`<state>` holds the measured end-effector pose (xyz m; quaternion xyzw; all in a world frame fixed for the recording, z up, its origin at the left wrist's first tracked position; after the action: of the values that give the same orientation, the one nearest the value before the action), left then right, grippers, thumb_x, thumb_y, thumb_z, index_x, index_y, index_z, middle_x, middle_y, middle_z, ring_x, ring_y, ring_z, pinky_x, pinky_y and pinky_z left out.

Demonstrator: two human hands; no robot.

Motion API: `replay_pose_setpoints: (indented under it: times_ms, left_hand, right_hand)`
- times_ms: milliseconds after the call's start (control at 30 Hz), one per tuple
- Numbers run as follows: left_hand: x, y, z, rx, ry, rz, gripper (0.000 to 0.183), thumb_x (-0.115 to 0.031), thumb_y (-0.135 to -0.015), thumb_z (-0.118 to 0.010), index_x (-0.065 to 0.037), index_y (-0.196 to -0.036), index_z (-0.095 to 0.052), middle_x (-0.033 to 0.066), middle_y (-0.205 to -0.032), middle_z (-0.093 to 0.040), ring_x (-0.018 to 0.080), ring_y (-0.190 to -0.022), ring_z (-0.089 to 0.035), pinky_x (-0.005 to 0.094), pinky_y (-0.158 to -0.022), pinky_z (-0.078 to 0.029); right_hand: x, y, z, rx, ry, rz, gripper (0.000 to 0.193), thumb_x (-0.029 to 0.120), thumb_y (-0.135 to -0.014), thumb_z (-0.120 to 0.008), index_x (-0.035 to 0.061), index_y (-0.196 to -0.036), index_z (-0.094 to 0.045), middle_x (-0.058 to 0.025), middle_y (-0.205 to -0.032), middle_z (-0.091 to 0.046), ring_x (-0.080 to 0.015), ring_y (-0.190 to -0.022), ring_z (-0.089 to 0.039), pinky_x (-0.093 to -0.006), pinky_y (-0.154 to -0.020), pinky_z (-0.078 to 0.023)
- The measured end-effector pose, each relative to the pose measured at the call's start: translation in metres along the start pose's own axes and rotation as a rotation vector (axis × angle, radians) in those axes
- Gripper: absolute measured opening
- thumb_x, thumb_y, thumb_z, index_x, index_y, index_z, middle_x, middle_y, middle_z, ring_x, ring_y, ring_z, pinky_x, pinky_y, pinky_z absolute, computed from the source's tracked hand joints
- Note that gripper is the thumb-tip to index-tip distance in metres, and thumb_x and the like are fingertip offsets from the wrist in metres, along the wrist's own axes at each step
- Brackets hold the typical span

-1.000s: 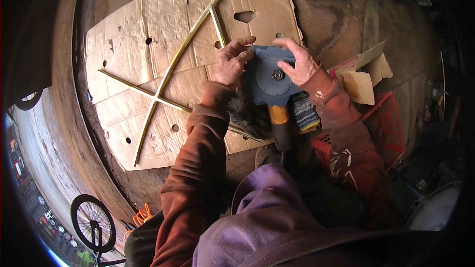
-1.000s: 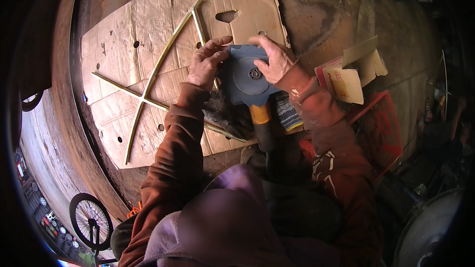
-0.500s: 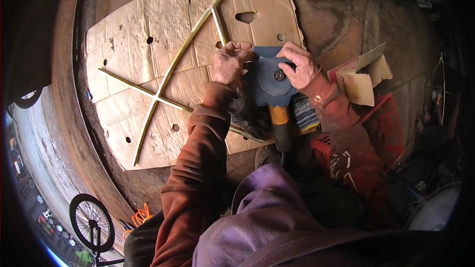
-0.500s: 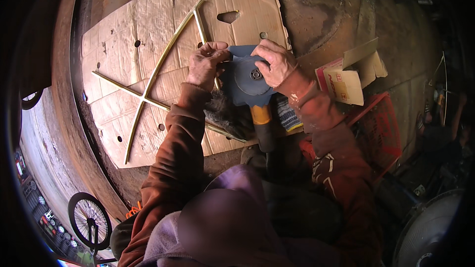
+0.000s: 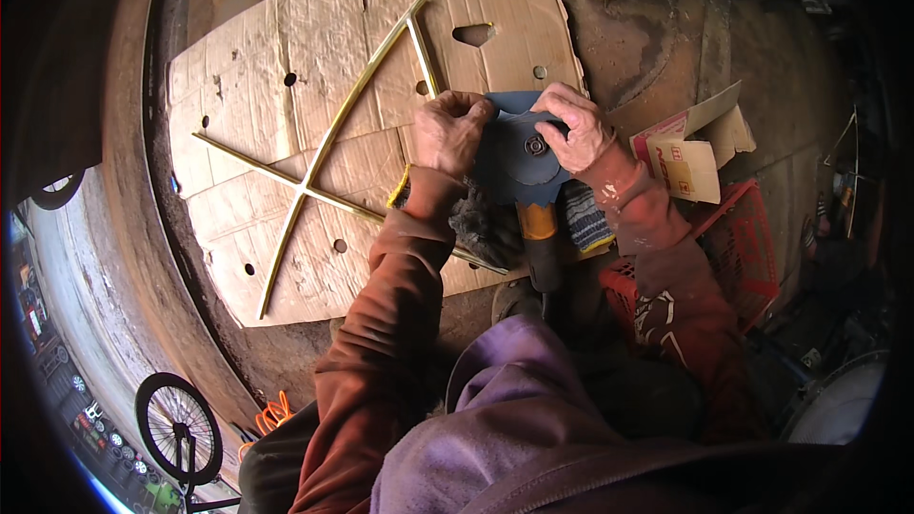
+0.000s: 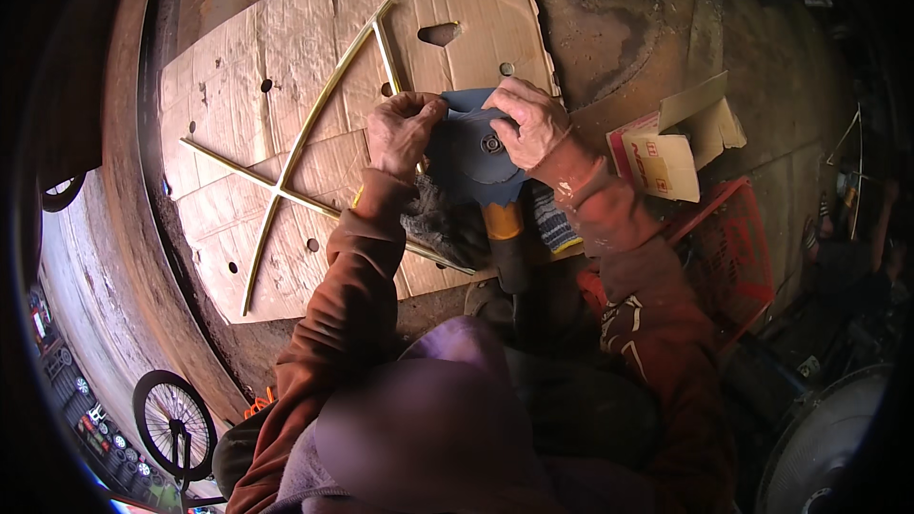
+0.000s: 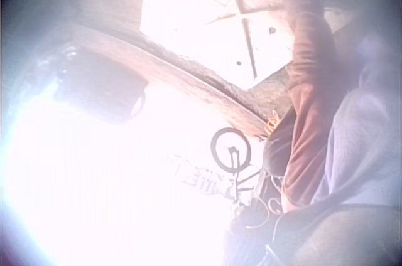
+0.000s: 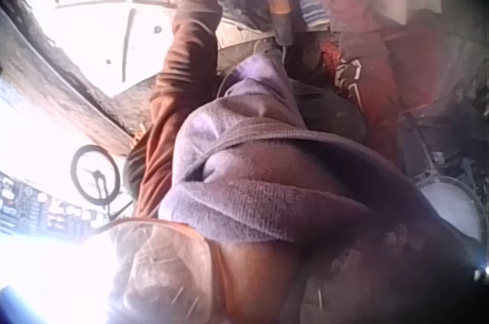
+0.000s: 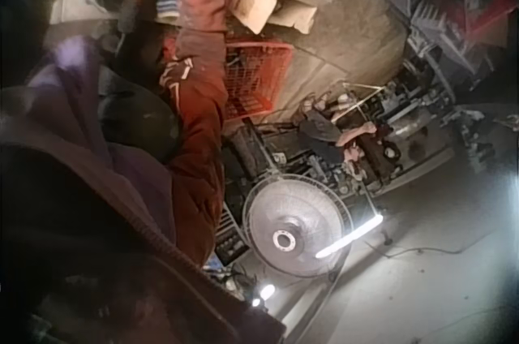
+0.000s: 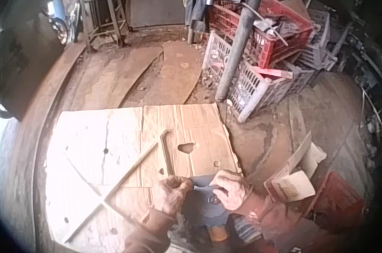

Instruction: The person cuts a piece of sandpaper with shears, punches holes in it using a hammer and a punch tool, and then attaches the prepared sandpaper to a handheld power grinder.

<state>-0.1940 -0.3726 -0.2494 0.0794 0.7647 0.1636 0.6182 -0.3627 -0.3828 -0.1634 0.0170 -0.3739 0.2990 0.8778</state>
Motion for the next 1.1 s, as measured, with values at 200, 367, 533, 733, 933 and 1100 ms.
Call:
replay_pose_setpoints:
  times_ms: [200, 367, 533, 733, 933, 1100]
  left_hand:
    - [-0.03, 0.029, -0.004, -0.142, -0.421, -0.111, 0.034, -0.024, -0.084, -0.07, 0.006, -0.097, -0.071, 0.0167, -0.083, -0.072, 0.0185, -0.076, -0.067, 0.03, -0.072, -0.053]
    - [-0.024, 0.029, -0.004, -0.157, -0.392, -0.08, 0.034, -0.024, -0.086, -0.067, 0.007, -0.098, -0.07, 0.0185, -0.085, -0.072, 0.0201, -0.077, -0.068, 0.0314, -0.074, -0.053]
    - [-0.013, 0.021, -0.001, -0.127, -0.309, -0.127, 0.022, -0.013, -0.084, -0.064, 0.007, -0.092, -0.067, 0.0203, -0.085, -0.07, 0.0254, -0.078, -0.067, 0.0338, -0.075, -0.052]
    - [-0.014, 0.016, -0.002, -0.074, -0.224, -0.176, 0.015, -0.01, -0.084, -0.064, 0.005, -0.085, -0.067, 0.0154, -0.084, -0.068, 0.0215, -0.076, -0.064, 0.0315, -0.073, -0.05]
    - [-0.032, 0.018, -0.008, -0.013, -0.354, -0.13, 0.014, -0.011, -0.084, -0.067, 0.003, -0.086, -0.068, 0.0065, -0.08, -0.067, 0.0098, -0.071, -0.059, 0.0253, -0.064, -0.048]
    - [-0.018, 0.012, -0.001, 0.019, -0.244, -0.069, 0.013, -0.011, -0.084, -0.07, 0.0, -0.09, -0.07, 0.0011, -0.077, -0.065, 0.0059, -0.066, -0.056, 0.0224, -0.056, -0.046]
  right_hand:
    - [-0.001, 0.001, 0.001, -0.001, 0.018, -0.01, 0.022, -0.01, -0.073, -0.062, -0.0007, -0.092, -0.056, -0.0144, -0.088, -0.056, -0.0335, -0.083, -0.059, -0.0362, -0.074, -0.048]
    - [0.002, 0.001, 0.001, -0.005, 0.031, -0.002, 0.023, -0.01, -0.072, -0.062, -0.0006, -0.092, -0.056, -0.0146, -0.088, -0.056, -0.0337, -0.083, -0.059, -0.0362, -0.074, -0.048]
    - [0.002, 0.0, 0.0, -0.009, 0.028, 0.002, 0.022, -0.01, -0.072, -0.062, -0.0006, -0.091, -0.056, -0.0147, -0.087, -0.056, -0.0341, -0.082, -0.059, -0.0364, -0.074, -0.048]
    - [-0.003, 0.0, 0.0, -0.001, 0.001, -0.033, 0.02, -0.003, -0.073, -0.062, 0.0028, -0.092, -0.058, -0.0131, -0.089, -0.056, -0.0351, -0.085, -0.059, -0.0403, -0.075, -0.048]
    - [-0.005, 0.002, 0.001, -0.004, 0.014, -0.033, 0.021, -0.003, -0.073, -0.062, 0.0026, -0.092, -0.058, -0.0133, -0.089, -0.056, -0.0357, -0.084, -0.058, -0.0404, -0.074, -0.048]
    - [-0.003, 0.0, -0.001, -0.008, 0.017, -0.019, 0.021, -0.003, -0.072, -0.063, 0.0026, -0.092, -0.058, -0.0135, -0.089, -0.056, -0.0363, -0.084, -0.058, -0.0404, -0.074, -0.048]
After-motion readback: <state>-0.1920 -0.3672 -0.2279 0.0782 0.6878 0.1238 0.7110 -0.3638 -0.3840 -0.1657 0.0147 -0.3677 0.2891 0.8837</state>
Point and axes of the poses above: each hand's wrist, its own y-axis away from the middle knuckle, its own z-axis out of the back of the hand, x = y × z, the point moved 7 cm from there along -y, towards the middle knuckle
